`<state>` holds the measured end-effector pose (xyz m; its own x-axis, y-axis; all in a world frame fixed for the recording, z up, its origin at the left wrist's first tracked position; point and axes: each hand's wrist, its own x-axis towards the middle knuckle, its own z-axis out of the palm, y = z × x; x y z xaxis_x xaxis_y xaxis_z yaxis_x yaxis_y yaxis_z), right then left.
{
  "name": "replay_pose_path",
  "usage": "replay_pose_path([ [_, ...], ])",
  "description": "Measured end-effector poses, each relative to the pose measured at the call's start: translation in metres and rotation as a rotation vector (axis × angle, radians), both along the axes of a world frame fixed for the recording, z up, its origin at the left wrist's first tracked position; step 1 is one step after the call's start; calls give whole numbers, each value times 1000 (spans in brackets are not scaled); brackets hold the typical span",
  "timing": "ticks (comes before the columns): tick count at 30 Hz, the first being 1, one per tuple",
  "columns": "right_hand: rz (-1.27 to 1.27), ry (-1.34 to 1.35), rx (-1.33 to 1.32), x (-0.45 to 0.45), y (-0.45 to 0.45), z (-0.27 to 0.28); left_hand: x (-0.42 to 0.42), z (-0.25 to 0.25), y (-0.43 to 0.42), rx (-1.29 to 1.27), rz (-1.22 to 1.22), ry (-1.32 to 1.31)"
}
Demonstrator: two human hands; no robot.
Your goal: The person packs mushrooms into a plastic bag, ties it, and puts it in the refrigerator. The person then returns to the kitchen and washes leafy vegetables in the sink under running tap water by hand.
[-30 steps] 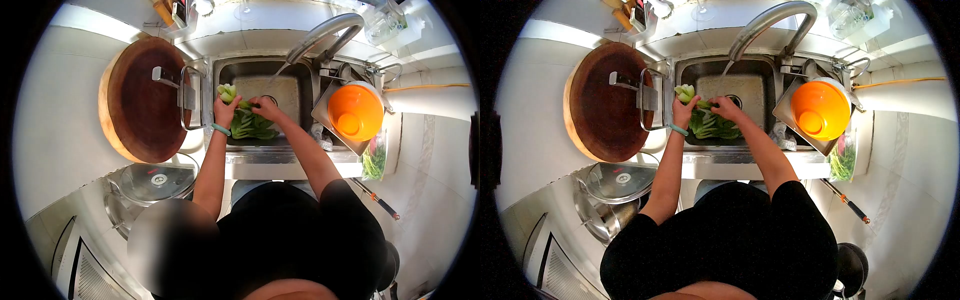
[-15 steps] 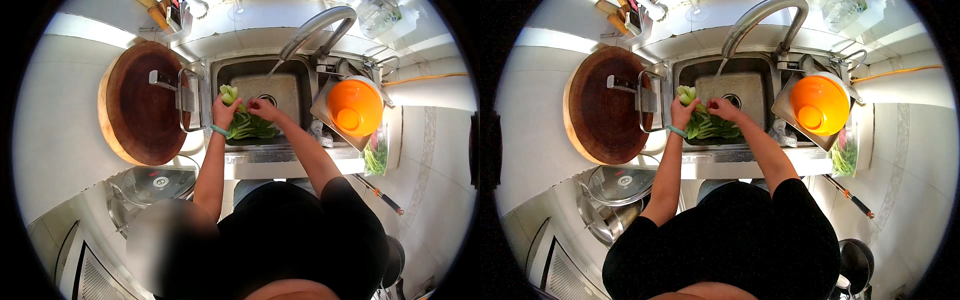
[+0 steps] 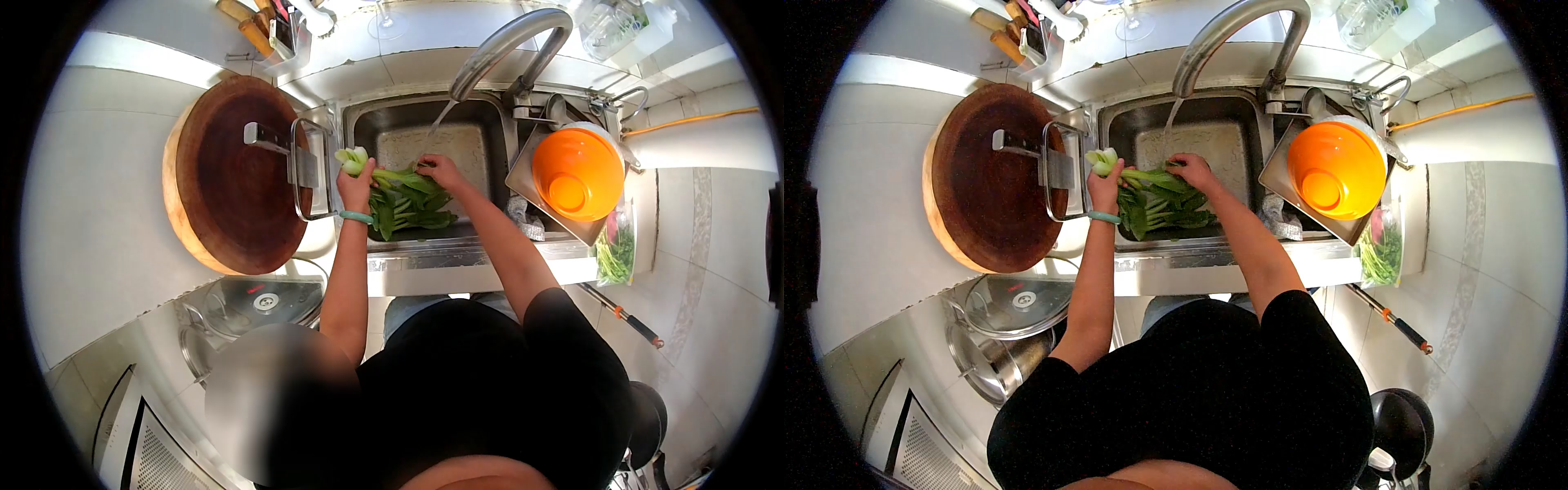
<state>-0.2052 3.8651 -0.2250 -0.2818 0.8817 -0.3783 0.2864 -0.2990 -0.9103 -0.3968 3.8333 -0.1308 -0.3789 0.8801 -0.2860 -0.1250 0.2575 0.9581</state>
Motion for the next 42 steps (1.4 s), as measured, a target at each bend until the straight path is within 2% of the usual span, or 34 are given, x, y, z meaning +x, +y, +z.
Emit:
replay_pose_path([
  [7, -40, -168, -202, -3, 1, 6, 3, 6, -6, -168, 76, -80],
  [9, -176, 56, -269, -6, -1, 6, -5, -11, -8, -117, 97, -64],
  [10, -176, 56, -269, -6, -1, -5, -6, -11, -8, -117, 97, -63],
  [12, -273, 204, -381, -5, -1, -39, -8, -8, -8, -113, 106, -231],
  [13, -273, 206, -380, -2, -2, -35, -7, -5, -8, -112, 106, -230],
  [15, -481, 204, -453, 3, -7, -17, -4, 2, -8, -45, 203, -330],
  [16, -481, 204, -452, 4, -7, -20, -3, 2, -9, -45, 203, -330],
  [18, -633, 364, -500, 2, -7, -35, -1, 3, -11, 1, 171, -298],
  [19, -632, 363, -500, 1, -8, -46, 1, 1, -12, 2, 173, -298],
  [21, -814, 777, -650, 0, -8, -67, 5, -5, -15, 48, 138, -329],
  [22, -814, 777, -649, -1, -8, -57, 5, -7, -16, 48, 137, -330],
  [24, -735, 996, -840, -2, -12, -20, 6, -11, -17, 68, 107, -321],
  [25, -736, 995, -839, -4, -13, -34, 7, -11, -18, 68, 107, -322],
  [27, -675, 696, -655, -13, -15, -81, 9, -11, -18, 67, 110, -301],
  [28, -675, 697, -655, -13, -15, -64, 10, -9, -19, 67, 110, -301],
  [30, -881, 420, -719, -12, -13, -5, 14, -3, -19, 59, 107, -276],
  [31, -880, 421, -719, -11, -13, -12, 16, 0, -18, 61, 106, -275],
  [33, -935, 138, -593, -9, -13, -34, 21, 3, -19, 101, 110, -216],
  [37, -944, -68, -400, -12, -21, -5, 28, -2, -17, 159, 125, -127],
  [39, -546, 393, -418, -21, -25, -13, 32, -11, -21, 115, 43, -60],
  [41, -311, 20, -28, -37, -38, 35, 38, -10, -24, 102, 11, -88],
  [42, -309, 17, -26, -40, -44, 47, 40, -16, -25, 101, -15, -80],
])
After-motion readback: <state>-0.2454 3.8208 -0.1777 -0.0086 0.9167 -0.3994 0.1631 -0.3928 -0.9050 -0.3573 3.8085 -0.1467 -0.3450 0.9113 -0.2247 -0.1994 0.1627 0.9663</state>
